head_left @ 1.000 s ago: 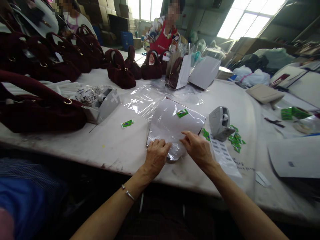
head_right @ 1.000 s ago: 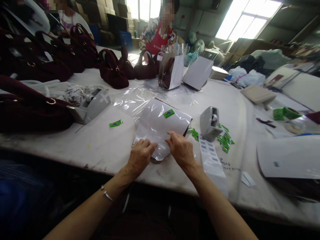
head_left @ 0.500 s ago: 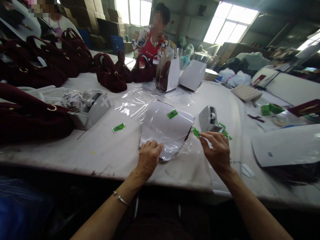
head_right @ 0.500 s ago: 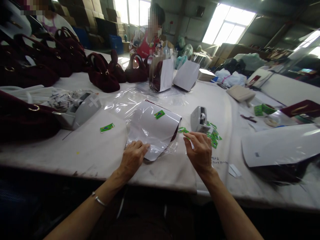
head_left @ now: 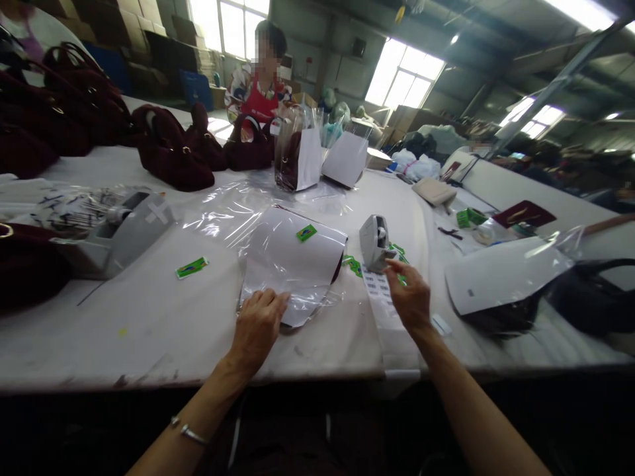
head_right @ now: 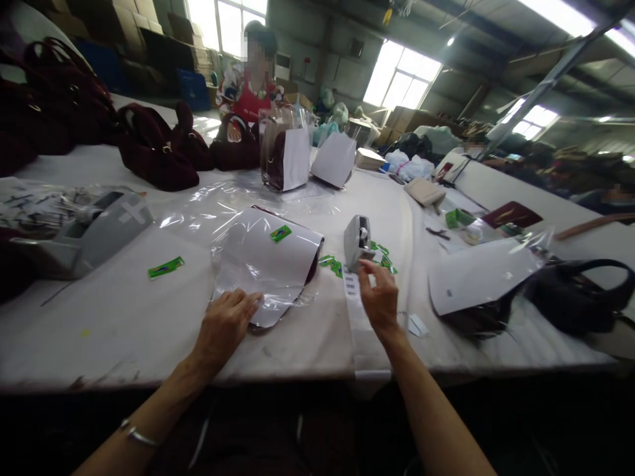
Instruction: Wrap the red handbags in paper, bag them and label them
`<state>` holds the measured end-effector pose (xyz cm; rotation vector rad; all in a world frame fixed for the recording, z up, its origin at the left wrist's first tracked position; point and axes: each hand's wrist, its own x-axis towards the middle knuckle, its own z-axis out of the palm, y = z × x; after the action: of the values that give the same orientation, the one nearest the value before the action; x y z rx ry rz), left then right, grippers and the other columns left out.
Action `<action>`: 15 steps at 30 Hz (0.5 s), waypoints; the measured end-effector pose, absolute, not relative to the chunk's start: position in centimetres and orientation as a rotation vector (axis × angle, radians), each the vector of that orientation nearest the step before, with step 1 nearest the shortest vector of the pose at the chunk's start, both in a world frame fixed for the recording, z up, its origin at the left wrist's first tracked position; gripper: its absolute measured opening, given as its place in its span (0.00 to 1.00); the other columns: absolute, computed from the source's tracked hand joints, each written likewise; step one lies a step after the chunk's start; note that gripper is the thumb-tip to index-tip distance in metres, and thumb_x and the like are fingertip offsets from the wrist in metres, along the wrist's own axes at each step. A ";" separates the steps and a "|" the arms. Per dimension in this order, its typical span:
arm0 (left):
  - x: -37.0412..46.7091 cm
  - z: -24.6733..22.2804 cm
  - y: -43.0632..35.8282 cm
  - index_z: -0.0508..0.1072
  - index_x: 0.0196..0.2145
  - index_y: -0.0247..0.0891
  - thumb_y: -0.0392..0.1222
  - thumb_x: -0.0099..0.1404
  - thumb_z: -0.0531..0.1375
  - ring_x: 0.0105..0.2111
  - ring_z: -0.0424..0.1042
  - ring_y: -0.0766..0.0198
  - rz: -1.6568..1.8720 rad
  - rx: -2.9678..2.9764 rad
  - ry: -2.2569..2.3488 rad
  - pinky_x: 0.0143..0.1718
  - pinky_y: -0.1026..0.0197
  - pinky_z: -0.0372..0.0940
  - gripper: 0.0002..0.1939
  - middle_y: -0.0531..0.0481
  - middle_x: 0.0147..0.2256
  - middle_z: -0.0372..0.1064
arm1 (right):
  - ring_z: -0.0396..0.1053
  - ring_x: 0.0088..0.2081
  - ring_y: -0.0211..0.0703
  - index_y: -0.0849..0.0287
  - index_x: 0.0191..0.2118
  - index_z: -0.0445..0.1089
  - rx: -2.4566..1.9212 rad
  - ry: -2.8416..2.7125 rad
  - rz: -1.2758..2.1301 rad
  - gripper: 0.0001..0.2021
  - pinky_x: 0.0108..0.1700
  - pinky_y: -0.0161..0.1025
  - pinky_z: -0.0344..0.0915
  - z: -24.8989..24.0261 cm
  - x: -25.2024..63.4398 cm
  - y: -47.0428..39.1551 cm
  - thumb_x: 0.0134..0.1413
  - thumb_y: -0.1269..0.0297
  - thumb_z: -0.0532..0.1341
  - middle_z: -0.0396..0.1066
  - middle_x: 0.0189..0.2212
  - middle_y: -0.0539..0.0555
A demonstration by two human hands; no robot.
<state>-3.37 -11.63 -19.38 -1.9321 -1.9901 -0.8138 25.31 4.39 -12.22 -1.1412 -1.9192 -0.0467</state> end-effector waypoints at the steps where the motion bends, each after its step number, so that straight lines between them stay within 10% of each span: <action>1: -3.4 -19.5 -11.6 0.76 0.46 0.41 0.37 0.72 0.56 0.36 0.66 0.55 -0.821 -1.926 -1.974 0.38 0.54 0.60 0.10 0.49 0.33 0.70 | 0.72 0.42 0.50 0.59 0.46 0.74 -1.226 -1.788 -0.040 0.13 0.48 0.47 0.65 -11.4 26.3 5.6 0.62 0.59 0.58 0.76 0.40 0.58; 8: -3.5 -19.6 -11.5 0.76 0.46 0.41 0.37 0.72 0.55 0.35 0.67 0.55 -0.834 -1.923 -1.947 0.38 0.55 0.59 0.10 0.49 0.33 0.70 | 0.72 0.35 0.47 0.62 0.32 0.75 -1.697 -1.449 0.858 0.15 0.38 0.41 0.66 -9.6 28.4 14.5 0.49 0.52 0.66 0.75 0.31 0.57; 15: -3.5 -19.7 -11.5 0.76 0.46 0.41 0.38 0.73 0.53 0.35 0.66 0.55 -0.829 -1.922 -1.946 0.38 0.56 0.58 0.12 0.48 0.33 0.70 | 0.68 0.26 0.39 0.59 0.27 0.70 -1.712 -1.213 1.051 0.08 0.28 0.35 0.62 -11.7 26.9 17.2 0.41 0.65 0.69 0.73 0.25 0.50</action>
<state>-3.48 -11.52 -19.69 -1.9225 -1.9461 -0.8292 26.91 17.15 -11.69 -1.7121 -1.2130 1.0506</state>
